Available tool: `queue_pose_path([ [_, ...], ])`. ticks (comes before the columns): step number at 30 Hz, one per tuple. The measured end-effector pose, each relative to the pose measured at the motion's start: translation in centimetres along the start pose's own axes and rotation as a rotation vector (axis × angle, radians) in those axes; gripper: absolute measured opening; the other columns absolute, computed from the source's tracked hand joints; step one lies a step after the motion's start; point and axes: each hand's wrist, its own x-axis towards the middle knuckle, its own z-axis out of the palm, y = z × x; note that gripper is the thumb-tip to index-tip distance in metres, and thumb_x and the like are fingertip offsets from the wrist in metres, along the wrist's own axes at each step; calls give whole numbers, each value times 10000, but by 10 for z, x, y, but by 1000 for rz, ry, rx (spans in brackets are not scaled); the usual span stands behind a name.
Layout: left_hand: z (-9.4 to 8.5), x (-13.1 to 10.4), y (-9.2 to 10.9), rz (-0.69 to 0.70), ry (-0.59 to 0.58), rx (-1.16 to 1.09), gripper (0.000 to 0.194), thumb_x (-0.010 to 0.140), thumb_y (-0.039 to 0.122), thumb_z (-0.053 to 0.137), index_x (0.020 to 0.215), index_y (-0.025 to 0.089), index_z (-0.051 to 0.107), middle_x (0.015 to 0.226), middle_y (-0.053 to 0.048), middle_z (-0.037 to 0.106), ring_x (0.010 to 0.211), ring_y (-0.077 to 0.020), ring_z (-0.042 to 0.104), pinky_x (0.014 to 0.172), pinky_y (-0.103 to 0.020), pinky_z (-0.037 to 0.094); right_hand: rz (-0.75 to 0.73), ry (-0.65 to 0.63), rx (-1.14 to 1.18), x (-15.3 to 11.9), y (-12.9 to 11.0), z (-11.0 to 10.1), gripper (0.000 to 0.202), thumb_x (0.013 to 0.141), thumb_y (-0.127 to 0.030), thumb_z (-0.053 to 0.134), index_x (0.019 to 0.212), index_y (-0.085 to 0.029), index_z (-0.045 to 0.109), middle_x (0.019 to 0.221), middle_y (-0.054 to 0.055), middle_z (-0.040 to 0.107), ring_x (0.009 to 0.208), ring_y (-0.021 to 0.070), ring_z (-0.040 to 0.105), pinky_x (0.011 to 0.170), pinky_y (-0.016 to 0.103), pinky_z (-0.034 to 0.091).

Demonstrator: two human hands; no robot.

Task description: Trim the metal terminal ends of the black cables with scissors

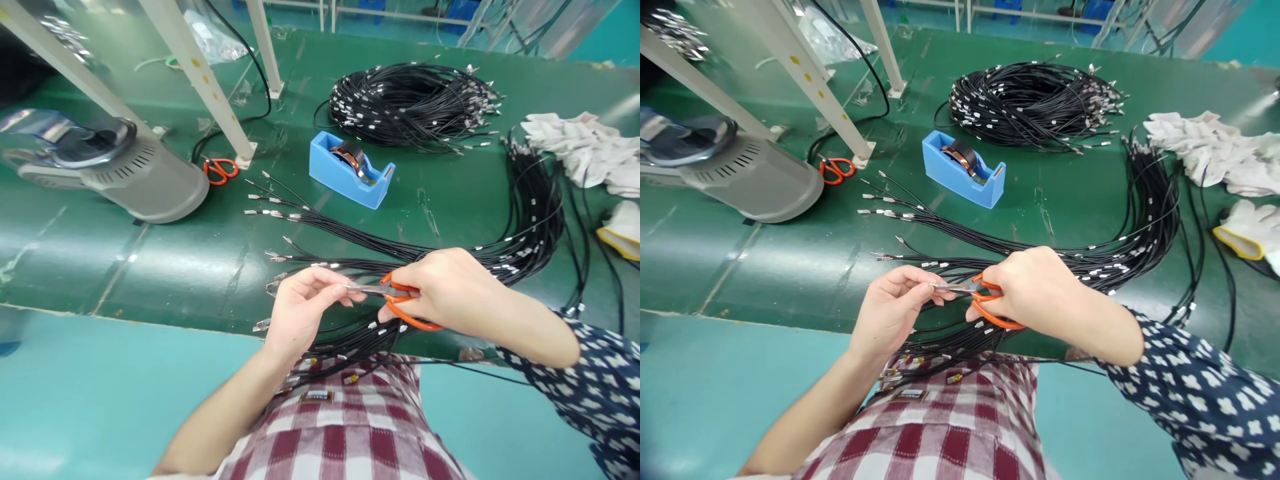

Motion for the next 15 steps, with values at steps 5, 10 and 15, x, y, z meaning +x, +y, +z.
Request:
queue_pose_path([
  [5, 1, 0, -2, 27, -3, -37, 77, 763, 211, 816, 767, 182, 745, 773, -31, 779, 708, -171, 755, 637, -237, 583, 4, -88, 130, 4, 5, -1, 496, 778, -614, 698, 536, -207, 552, 458, -49, 496, 422, 87, 341, 459, 255, 181],
  [10, 0, 3, -3, 29, 19, -40, 114, 737, 238, 842, 753, 178, 746, 752, -29, 775, 668, -157, 743, 622, -232, 590, -44, -113, 259, 9, 10, 8, 584, 782, -676, 651, 515, -198, 448, 434, -72, 357, 431, 84, 285, 459, 239, 207],
  [15, 0, 3, -2, 36, 0, -47, 92, 751, 223, 832, 760, 179, 753, 770, -26, 777, 676, -150, 747, 625, -217, 595, -29, -88, 211, 6, 12, 6, 575, 785, -697, 625, 532, -202, 476, 439, -67, 406, 426, 82, 281, 466, 245, 202],
])
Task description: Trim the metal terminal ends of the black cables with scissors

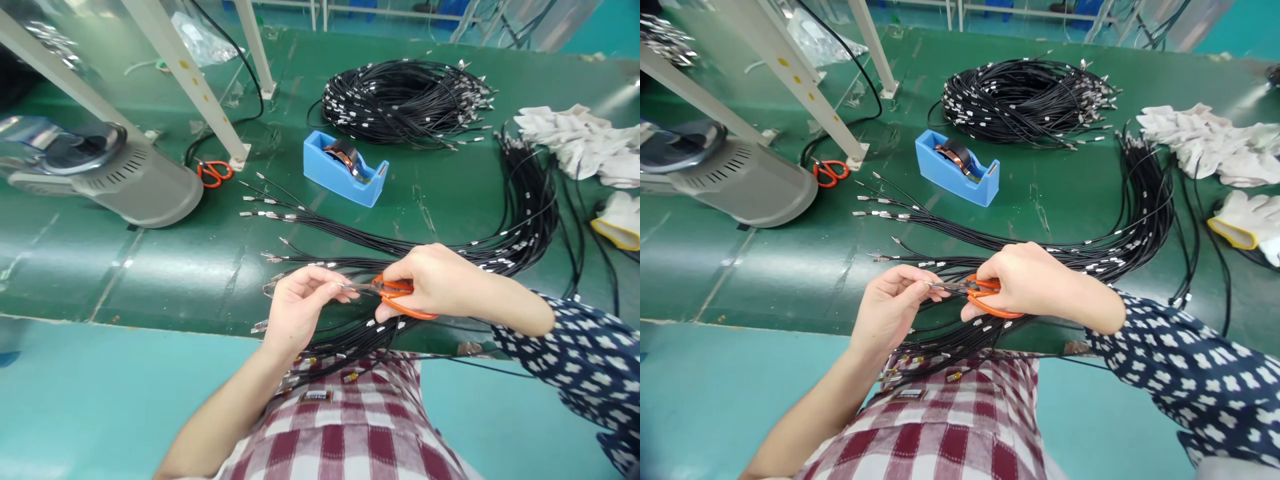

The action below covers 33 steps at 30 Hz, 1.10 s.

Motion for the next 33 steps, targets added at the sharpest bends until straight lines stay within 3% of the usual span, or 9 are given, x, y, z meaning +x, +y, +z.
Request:
queue_pose_path([
  [7, -1, -2, -4, 19, -20, 12, 28, 795, 174, 789, 788, 182, 763, 786, -23, 778, 691, -141, 750, 641, -201, 595, 31, -32, -115, -5, -4, -7, 489, 823, -648, 594, 591, -218, 586, 488, -33, 542, 440, 92, 305, 489, 247, 206],
  [16, -1, -3, -5, 28, -27, 14, 42, 814, 150, 765, 798, 188, 761, 789, -15, 777, 706, -146, 757, 653, -200, 598, 32, -37, -91, -3, -5, -5, 545, 798, -685, 612, 547, -208, 532, 460, -46, 480, 439, 93, 276, 482, 254, 189],
  [25, -3, -3, -7, 23, -45, 30, 28, 801, 166, 778, 787, 171, 755, 778, -32, 770, 684, -143, 741, 646, -211, 588, 74, -262, 297, 2, 5, 0, 564, 762, -728, 614, 573, -199, 571, 496, -74, 375, 476, 76, 295, 461, 240, 222],
  [30, -2, 0, -7, 10, -51, 21, 47, 800, 208, 783, 783, 180, 749, 767, -27, 758, 685, -134, 723, 658, -218, 577, 108, -323, 581, 2, 8, 6, 523, 763, -661, 657, 584, -181, 550, 498, -65, 425, 461, 71, 352, 440, 227, 236],
  [33, -3, 1, -4, 53, -51, 44, 77, 781, 214, 797, 753, 174, 737, 755, -20, 730, 690, -125, 700, 681, -224, 568, 200, -203, 815, 2, 9, 14, 462, 747, -603, 704, 628, -174, 579, 523, -41, 533, 472, 90, 453, 448, 220, 306],
])
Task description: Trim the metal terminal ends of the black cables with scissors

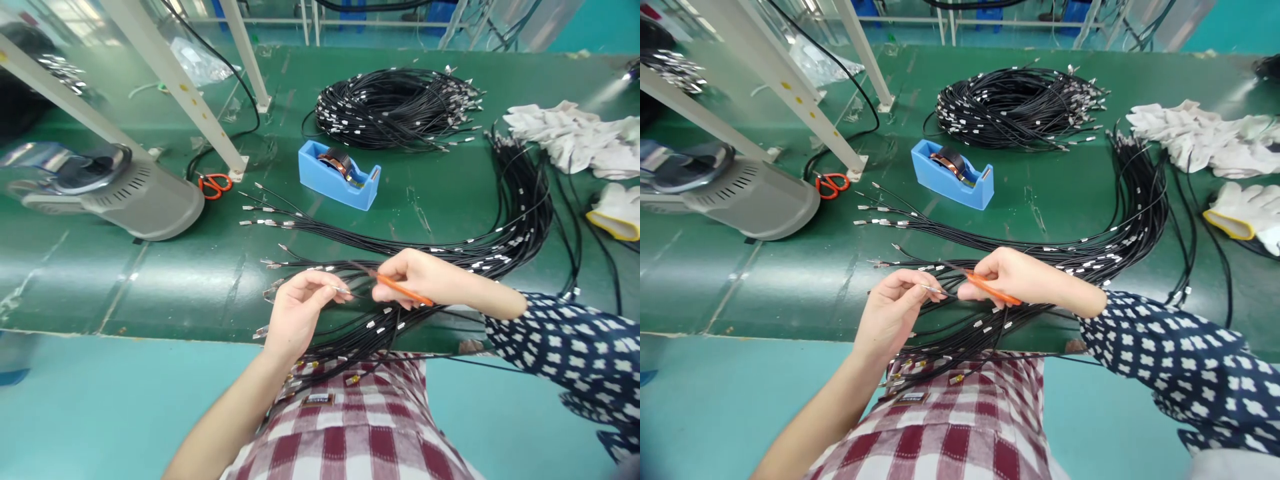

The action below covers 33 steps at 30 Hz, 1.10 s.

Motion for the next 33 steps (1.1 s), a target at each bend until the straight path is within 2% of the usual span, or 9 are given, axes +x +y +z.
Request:
queue_pose_path([
  [2, -1, -1, 0, 19, 17, 34, 78, 771, 204, 804, 747, 175, 735, 713, 0, 699, 632, -99, 667, 652, -205, 549, -25, 132, 63, 2, 5, 4, 412, 733, -568, 732, 702, -165, 653, 582, -21, 600, 512, 103, 494, 471, 223, 349],
  [4, -3, -3, -1, 8, 21, 69, 57, 790, 199, 787, 772, 184, 735, 678, 15, 682, 584, -87, 649, 622, -197, 536, -87, 175, 77, 5, 9, 8, 380, 716, -530, 761, 816, -166, 721, 688, -8, 657, 587, 115, 536, 525, 227, 395],
  [9, -8, -9, -4, 2, 0, 157, 35, 834, 194, 752, 861, 194, 729, 800, -5, 718, 724, -135, 721, 750, -250, 573, -118, 23, 195, 9, 13, 15, 406, 710, -466, 780, 960, -153, 712, 795, 19, 698, 663, 141, 599, 618, 256, 463],
  [11, -9, -10, -5, -13, -5, 165, 69, 845, 202, 745, 909, 193, 722, 840, -15, 729, 768, -145, 729, 780, -260, 571, -162, 107, 75, 7, 11, 17, 313, 754, -436, 747, 890, -157, 702, 750, 9, 680, 642, 129, 579, 606, 245, 437],
  [15, -10, -8, -6, -104, -39, 142, 131, 865, 262, 730, 958, 182, 684, 795, -33, 750, 729, -151, 717, 718, -256, 550, -290, 393, -415, -1, 5, 25, 161, 847, -266, 635, 713, -177, 640, 640, -15, 622, 592, 105, 507, 588, 242, 347],
  [18, -9, -6, -6, -141, -51, 155, 132, 870, 281, 721, 890, 154, 691, 711, -41, 740, 656, -151, 699, 659, -254, 528, -372, 472, -619, -4, 4, 30, 134, 842, -217, 631, 711, -191, 618, 642, -16, 632, 613, 117, 519, 611, 252, 329],
  [24, -6, -7, -5, -127, -9, 147, 118, 857, 263, 727, 832, 148, 733, 743, -58, 752, 650, -165, 712, 611, -255, 525, -369, 461, -724, -11, 3, 19, 249, 894, -391, 613, 732, -203, 592, 687, -10, 678, 611, 125, 551, 618, 257, 317],
  [28, -5, -9, -5, -80, 4, 145, 95, 868, 243, 713, 849, 155, 742, 739, -59, 760, 664, -173, 722, 612, -261, 531, -353, 485, -868, -17, 0, 9, 482, 779, -665, 662, 838, -190, 605, 753, 9, 685, 624, 138, 551, 653, 278, 312],
  [33, -3, -10, -5, -53, 8, 166, 92, 874, 243, 707, 854, 160, 740, 753, -56, 763, 691, -178, 729, 631, -263, 534, -296, 383, -896, -19, -3, 7, 408, 825, -520, 667, 642, -194, 503, 564, -59, 584, 488, 89, 401, 647, 281, 290],
])
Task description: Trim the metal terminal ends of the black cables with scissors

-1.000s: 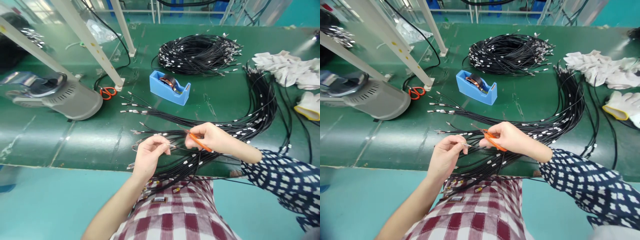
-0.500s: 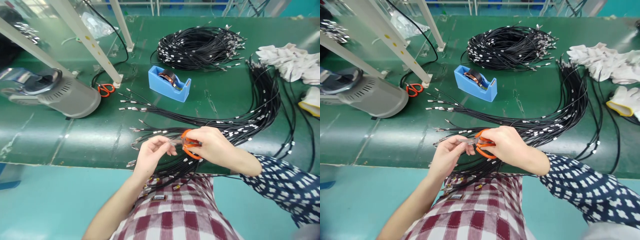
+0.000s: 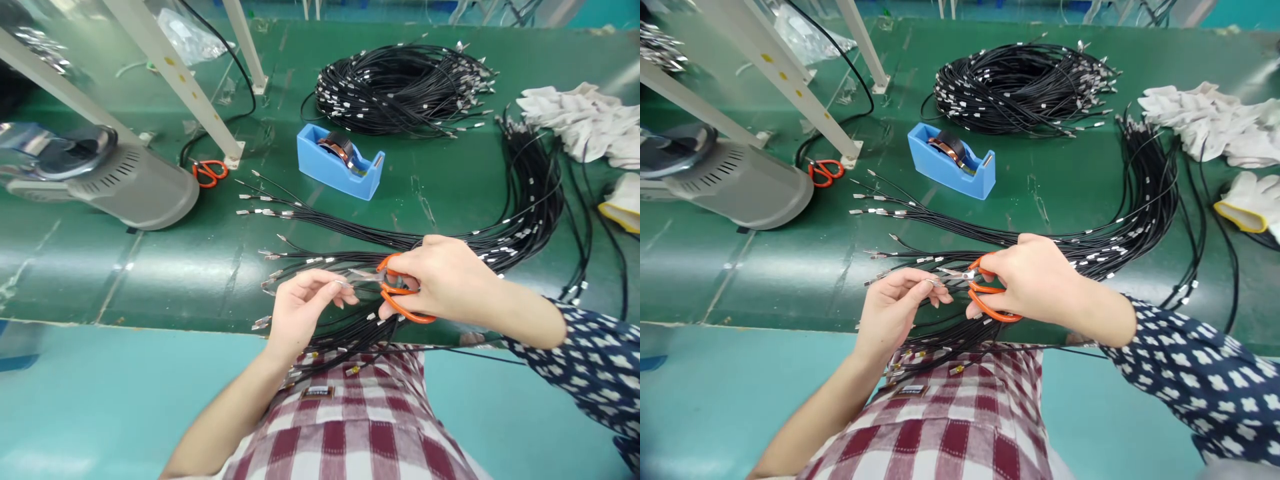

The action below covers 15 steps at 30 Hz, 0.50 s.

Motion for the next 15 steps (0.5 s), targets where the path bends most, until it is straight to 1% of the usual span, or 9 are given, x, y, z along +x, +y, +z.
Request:
queue_pose_path([
  [1, 1, 0, 1, -12, 0, -11, 99, 872, 250, 710, 843, 158, 735, 752, -55, 760, 691, -176, 727, 632, -260, 531, 8, -6, 16, 1, -1, 1, 367, 821, -478, 675, 652, -196, 512, 579, -60, 596, 499, 90, 408, 649, 277, 295],
  [4, 5, 1, 3, -73, 3, -99, 96, 848, 253, 732, 834, 162, 707, 733, -39, 748, 659, -165, 718, 619, -248, 518, 19, -10, 134, 4, -5, 4, 210, 808, -373, 683, 747, -208, 569, 691, -52, 658, 588, 101, 497, 619, 250, 298],
  [6, 6, 2, 5, -110, -5, -168, 99, 826, 249, 752, 848, 171, 695, 719, -26, 740, 629, -160, 708, 615, -252, 516, 29, -31, 233, 7, -8, 8, 148, 821, -307, 652, 756, -203, 569, 691, -46, 652, 594, 96, 506, 578, 234, 287],
  [7, 6, 2, 5, -119, -11, -187, 108, 821, 255, 756, 853, 171, 697, 717, -25, 738, 625, -160, 705, 623, -259, 521, 37, -44, 283, 8, -9, 9, 157, 827, -294, 639, 735, -197, 556, 656, -46, 627, 567, 90, 485, 558, 228, 281],
  [9, 6, 1, 5, -120, -28, -190, 131, 818, 273, 761, 871, 161, 717, 727, -39, 741, 648, -167, 708, 657, -277, 538, 62, -82, 387, 10, -9, 11, 208, 837, -318, 631, 703, -190, 538, 597, -51, 566, 527, 82, 437, 534, 220, 280],
  [11, 4, 1, 4, -106, -51, -170, 148, 815, 276, 766, 894, 154, 738, 745, -57, 752, 685, -178, 720, 688, -287, 552, 85, -128, 507, 11, -8, 12, 269, 840, -393, 640, 698, -188, 539, 586, -55, 526, 534, 84, 424, 527, 213, 295],
  [13, 3, 0, 2, -77, -65, -138, 130, 822, 258, 761, 907, 161, 746, 760, -64, 766, 703, -186, 732, 688, -288, 562, 88, -180, 622, 12, -6, 12, 301, 844, -447, 634, 716, -187, 557, 619, -52, 531, 562, 89, 437, 532, 209, 319],
  [15, 2, -1, 0, -28, -35, -75, 90, 844, 241, 740, 891, 164, 748, 754, -62, 771, 702, -186, 737, 675, -284, 567, 76, -207, 648, 12, -5, 10, 323, 841, -484, 638, 731, -188, 568, 643, -51, 544, 569, 91, 445, 541, 211, 330],
])
